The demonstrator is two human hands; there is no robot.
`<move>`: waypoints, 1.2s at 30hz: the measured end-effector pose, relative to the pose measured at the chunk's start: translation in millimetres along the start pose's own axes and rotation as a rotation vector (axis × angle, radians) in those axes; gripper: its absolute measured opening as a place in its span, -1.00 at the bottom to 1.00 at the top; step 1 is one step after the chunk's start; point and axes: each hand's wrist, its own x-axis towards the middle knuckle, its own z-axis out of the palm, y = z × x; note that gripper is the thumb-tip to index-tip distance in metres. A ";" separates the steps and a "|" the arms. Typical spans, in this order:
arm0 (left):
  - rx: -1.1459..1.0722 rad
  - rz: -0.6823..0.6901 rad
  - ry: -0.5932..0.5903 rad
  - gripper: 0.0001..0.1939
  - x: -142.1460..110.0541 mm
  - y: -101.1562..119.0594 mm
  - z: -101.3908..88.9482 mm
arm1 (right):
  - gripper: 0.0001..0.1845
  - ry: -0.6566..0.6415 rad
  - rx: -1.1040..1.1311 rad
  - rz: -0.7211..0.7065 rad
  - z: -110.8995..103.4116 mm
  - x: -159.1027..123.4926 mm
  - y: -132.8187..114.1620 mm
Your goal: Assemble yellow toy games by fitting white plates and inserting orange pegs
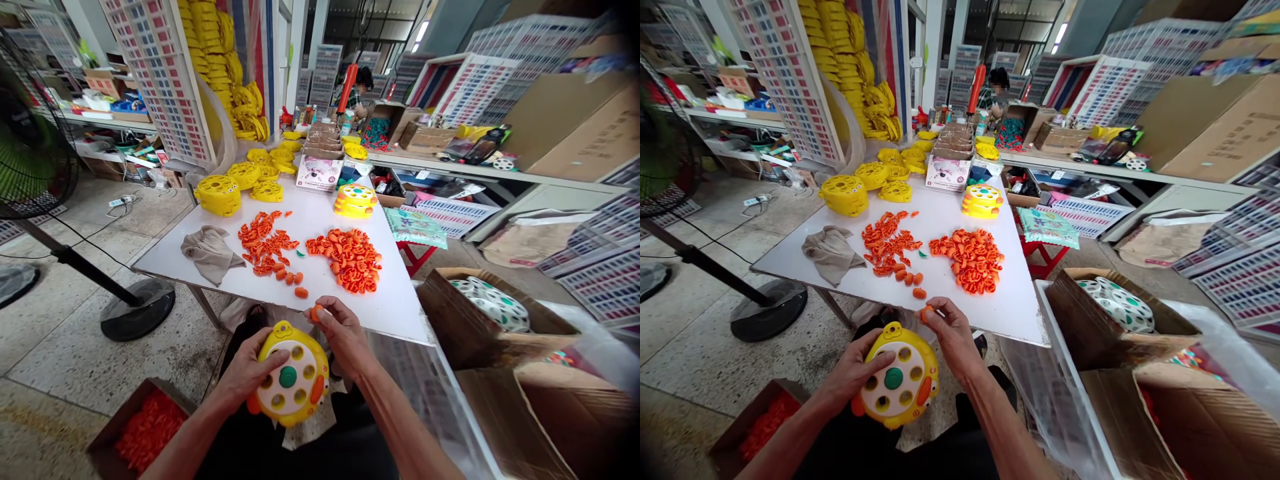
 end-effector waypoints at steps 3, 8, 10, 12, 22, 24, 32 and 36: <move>0.008 -0.013 0.004 -0.51 -1.7 3.3 2.5 | -0.66 0.053 0.042 0.010 -0.6 0.0 1.8; 0.033 -0.011 0.003 -0.50 -2.2 4.4 3.4 | -0.64 0.040 0.064 0.052 -1.6 -1.3 5.4; 0.035 -0.010 -0.002 -0.52 -1.5 3.4 2.5 | -0.67 0.040 0.056 0.055 -1.8 -1.3 6.2; 0.039 -0.008 -0.007 -0.53 -0.6 1.7 1.4 | -0.69 0.051 0.043 0.055 -1.9 -1.0 6.6; -0.013 -0.022 -0.043 -0.52 0.7 1.1 2.8 | -0.71 -0.017 -0.069 0.100 2.8 -10.9 8.3; -0.029 -0.012 -0.047 -0.52 1.1 0.7 2.8 | -0.70 -0.029 -0.099 0.100 5.2 -13.5 6.9; 0.009 -0.034 -0.029 -0.47 -0.1 -6.8 0.3 | -0.61 0.067 -0.573 -0.150 -22.1 20.0 3.7; -0.021 -0.048 -0.030 -0.50 -0.7 -4.7 2.2 | -0.64 0.032 -0.796 -0.191 -36.6 56.3 6.2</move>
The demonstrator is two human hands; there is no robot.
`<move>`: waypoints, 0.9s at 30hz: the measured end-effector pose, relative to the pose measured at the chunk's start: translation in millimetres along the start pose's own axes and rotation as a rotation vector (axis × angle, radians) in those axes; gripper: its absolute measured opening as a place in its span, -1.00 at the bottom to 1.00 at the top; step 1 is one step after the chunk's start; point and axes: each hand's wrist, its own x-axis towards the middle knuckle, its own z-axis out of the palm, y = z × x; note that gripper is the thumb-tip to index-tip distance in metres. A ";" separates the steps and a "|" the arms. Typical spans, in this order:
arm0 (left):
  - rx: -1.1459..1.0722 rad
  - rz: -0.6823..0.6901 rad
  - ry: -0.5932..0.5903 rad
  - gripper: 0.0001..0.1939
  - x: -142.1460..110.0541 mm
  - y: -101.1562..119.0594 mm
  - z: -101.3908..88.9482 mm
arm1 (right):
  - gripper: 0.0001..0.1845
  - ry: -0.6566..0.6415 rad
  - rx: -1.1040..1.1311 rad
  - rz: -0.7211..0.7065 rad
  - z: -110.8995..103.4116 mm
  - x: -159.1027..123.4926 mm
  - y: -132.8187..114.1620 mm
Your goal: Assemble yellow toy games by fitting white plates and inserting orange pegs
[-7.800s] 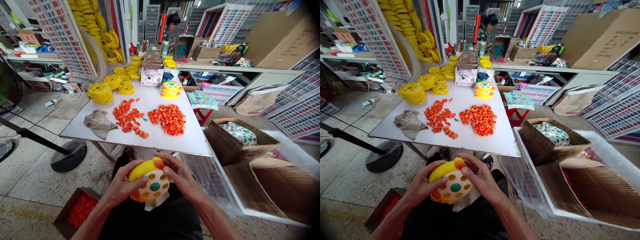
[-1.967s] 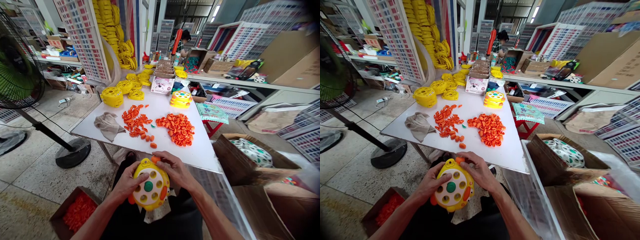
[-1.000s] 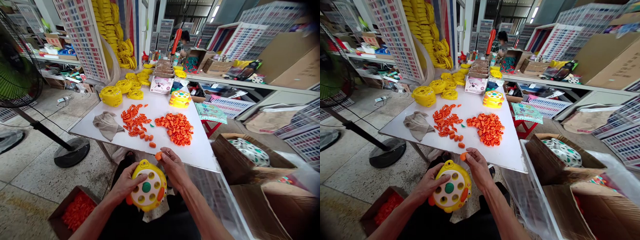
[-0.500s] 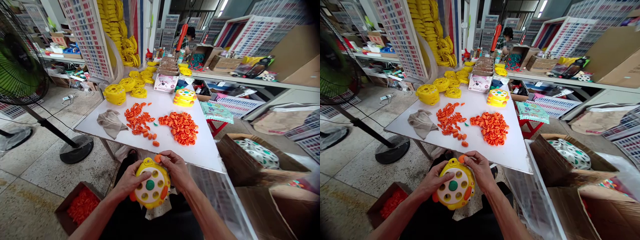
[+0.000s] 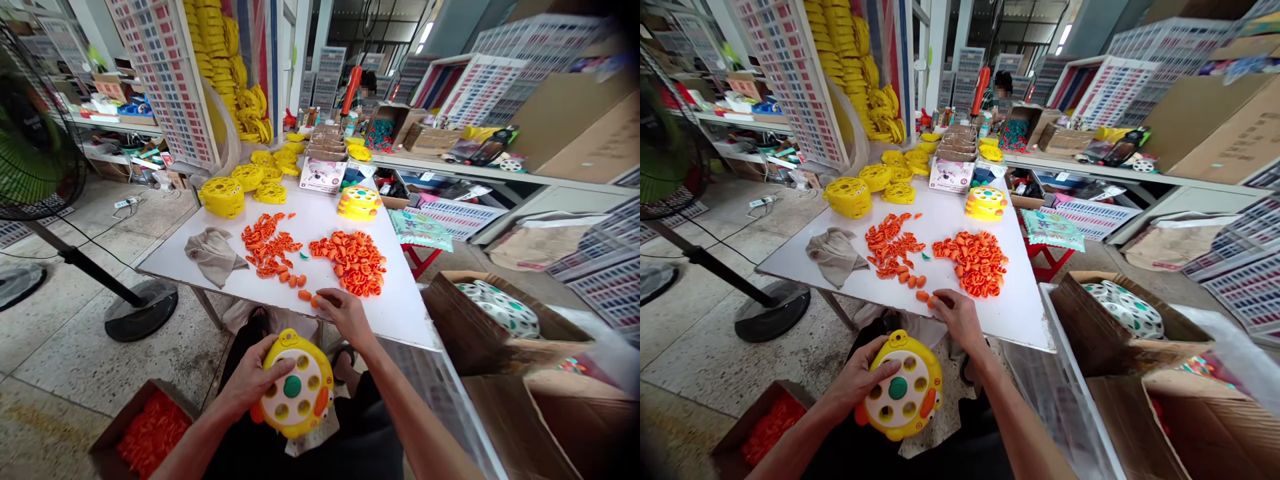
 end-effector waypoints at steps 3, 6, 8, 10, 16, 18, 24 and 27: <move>-0.034 0.002 -0.005 -0.52 2.1 -0.1 -0.7 | -0.70 0.012 -0.089 -0.037 3.1 25.9 3.3; -0.036 0.007 0.007 -0.50 4.7 -2.3 -3.6 | -0.76 0.014 -0.170 -0.085 8.4 48.7 1.3; -0.027 0.015 0.011 -0.50 5.8 -3.9 -5.7 | -0.77 0.006 -0.207 -0.111 12.8 59.3 -0.4; -0.026 0.018 0.009 -0.51 6.4 -5.4 -7.4 | -0.74 0.004 -0.235 -0.134 17.5 64.9 -1.5; -0.023 0.002 -0.004 -0.49 7.3 -12.2 -12.2 | -0.67 0.089 -0.341 -0.199 12.0 52.0 -3.3; -0.020 0.001 -0.011 -0.50 7.4 -14.6 -13.6 | -0.70 0.141 -0.398 -0.210 -4.6 41.0 -2.3; -0.030 -0.032 0.023 -0.46 8.0 -13.8 -10.7 | -0.67 0.324 -0.650 -0.144 -64.3 11.9 6.1; -0.041 -0.036 -0.007 -0.47 9.8 -12.9 -8.0 | -0.61 0.295 -0.856 -0.108 -67.3 9.9 9.3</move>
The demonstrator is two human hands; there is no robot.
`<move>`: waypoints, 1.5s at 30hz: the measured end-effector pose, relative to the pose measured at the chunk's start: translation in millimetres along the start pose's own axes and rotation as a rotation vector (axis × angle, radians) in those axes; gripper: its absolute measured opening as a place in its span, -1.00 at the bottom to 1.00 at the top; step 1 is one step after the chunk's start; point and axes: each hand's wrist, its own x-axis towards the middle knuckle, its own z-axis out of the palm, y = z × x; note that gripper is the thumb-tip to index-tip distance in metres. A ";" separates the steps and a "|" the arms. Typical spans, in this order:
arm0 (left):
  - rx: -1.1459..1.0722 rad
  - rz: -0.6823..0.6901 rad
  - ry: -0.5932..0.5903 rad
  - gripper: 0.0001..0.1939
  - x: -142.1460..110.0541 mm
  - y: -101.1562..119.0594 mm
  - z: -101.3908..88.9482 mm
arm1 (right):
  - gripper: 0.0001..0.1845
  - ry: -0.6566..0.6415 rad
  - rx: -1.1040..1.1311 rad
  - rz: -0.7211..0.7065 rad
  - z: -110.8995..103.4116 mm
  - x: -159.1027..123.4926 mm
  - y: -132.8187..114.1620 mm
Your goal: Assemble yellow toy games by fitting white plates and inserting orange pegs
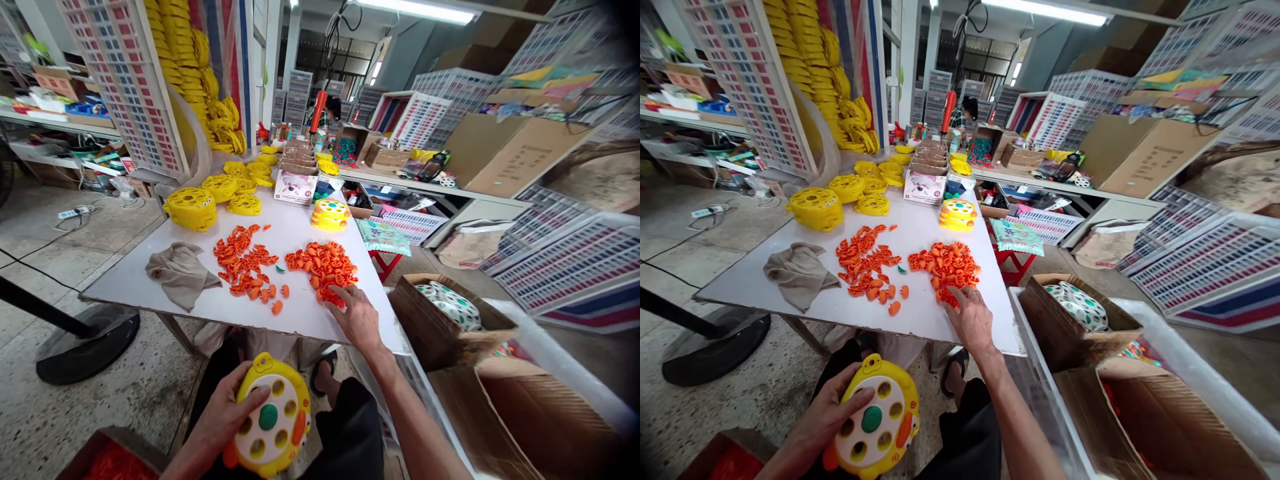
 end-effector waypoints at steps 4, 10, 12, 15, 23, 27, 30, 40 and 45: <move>0.006 -0.001 -0.022 -0.49 2.2 -2.5 0.4 | -0.64 -0.040 -0.079 -0.035 12.5 5.1 -10.1; 0.030 -0.002 0.005 -0.49 -0.8 -1.9 0.5 | -0.74 -0.039 0.143 -0.021 20.6 1.6 -11.5; 0.040 -0.010 0.027 -0.46 -1.9 -1.2 2.0 | -0.70 -0.044 0.279 -0.006 20.2 -3.6 -8.7; 0.040 -0.017 0.028 -0.45 -2.0 -1.5 4.0 | -0.61 -0.057 0.521 0.042 17.9 -10.1 -6.7; 0.063 -0.024 -0.009 -0.43 1.5 -4.4 2.7 | -0.52 -0.179 1.098 0.261 10.4 -23.7 -13.6; 0.087 -0.013 -0.009 -0.46 0.7 -0.4 6.0 | -0.56 -0.228 1.281 0.329 6.2 -32.3 -21.1; 0.086 0.000 -0.019 -0.48 -0.3 4.2 10.6 | -0.59 -0.303 1.381 0.339 -0.7 -38.2 -27.7; 0.061 -0.013 -0.022 -0.43 -0.6 6.3 16.6 | -0.61 -0.466 1.380 0.240 -12.2 -53.8 -41.9; 0.075 0.005 -0.023 -0.44 -2.3 9.8 20.1 | -0.73 -0.605 1.181 0.024 -30.4 -56.0 -53.6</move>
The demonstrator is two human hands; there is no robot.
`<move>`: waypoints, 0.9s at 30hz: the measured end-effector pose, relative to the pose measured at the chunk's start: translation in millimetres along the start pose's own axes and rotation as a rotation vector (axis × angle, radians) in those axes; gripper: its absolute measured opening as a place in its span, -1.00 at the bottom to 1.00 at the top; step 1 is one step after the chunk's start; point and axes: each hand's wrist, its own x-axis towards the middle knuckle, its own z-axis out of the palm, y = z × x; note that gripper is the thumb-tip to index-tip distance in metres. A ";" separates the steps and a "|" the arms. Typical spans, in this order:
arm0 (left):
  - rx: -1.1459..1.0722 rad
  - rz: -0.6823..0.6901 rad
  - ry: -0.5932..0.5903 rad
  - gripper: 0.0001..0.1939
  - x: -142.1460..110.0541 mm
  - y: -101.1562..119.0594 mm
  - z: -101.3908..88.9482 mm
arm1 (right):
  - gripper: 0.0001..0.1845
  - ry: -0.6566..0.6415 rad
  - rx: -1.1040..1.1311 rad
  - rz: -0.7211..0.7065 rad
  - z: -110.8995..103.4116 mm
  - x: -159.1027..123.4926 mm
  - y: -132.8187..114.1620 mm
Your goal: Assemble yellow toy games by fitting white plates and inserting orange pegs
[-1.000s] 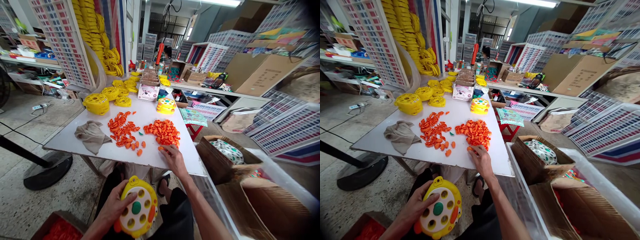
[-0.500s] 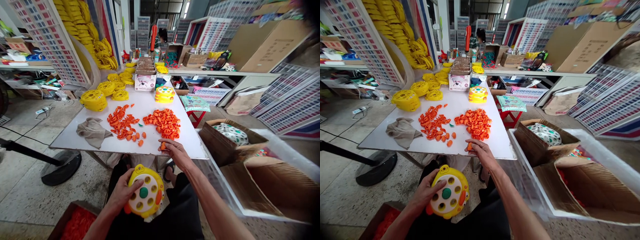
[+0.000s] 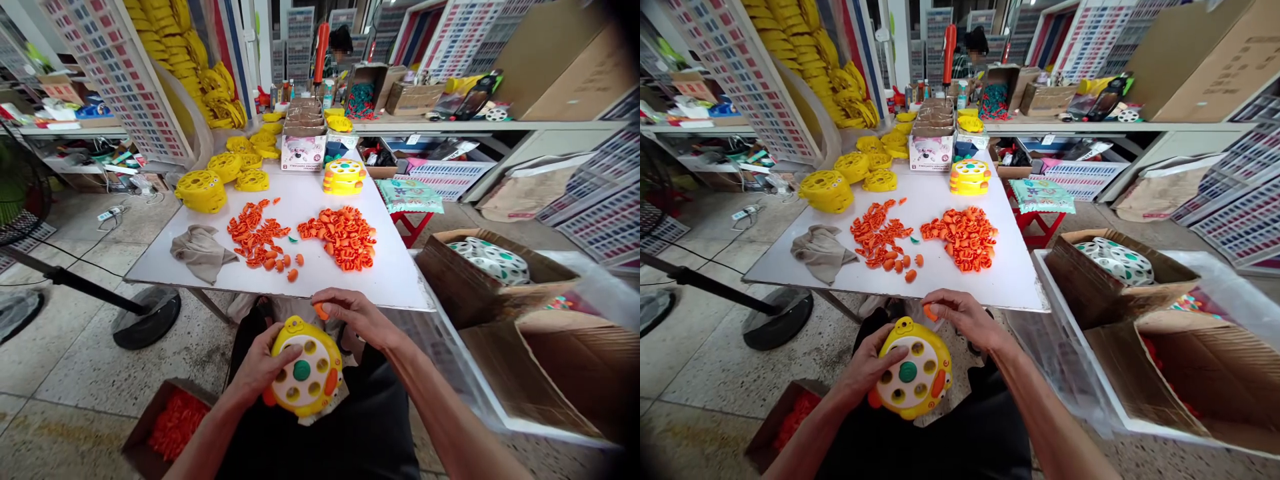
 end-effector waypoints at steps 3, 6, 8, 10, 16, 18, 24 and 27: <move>0.000 -0.003 -0.016 -0.47 -0.8 1.4 0.4 | -0.72 -0.057 -0.026 -0.018 5.8 -0.3 -4.1; -0.007 0.008 -0.039 -0.50 -1.3 1.6 -0.3 | -0.70 -0.062 0.015 0.010 12.6 0.1 -2.3; 0.000 0.017 -0.040 -0.52 -1.4 1.7 -0.8 | -0.72 -0.066 0.028 0.013 15.9 -0.3 -0.4; 0.010 0.016 -0.039 -0.52 -1.6 2.1 -1.0 | -0.71 -0.066 0.018 0.010 16.8 -0.8 1.4; 0.019 -0.001 -0.022 -0.48 -0.5 0.2 -0.9 | -0.72 0.079 -0.196 -0.066 3.3 13.7 12.9; 0.011 -0.010 -0.019 -0.47 0.5 -3.0 -1.8 | -0.75 0.140 -0.394 -0.138 -3.8 26.4 17.1; 0.014 -0.010 -0.011 -0.49 2.8 -10.2 -8.2 | -0.72 -0.006 -0.731 -0.349 -11.0 64.8 22.2; 0.012 -0.017 -0.011 -0.49 3.5 -10.4 -10.9 | -0.66 0.068 -0.779 -0.361 -10.5 70.7 26.9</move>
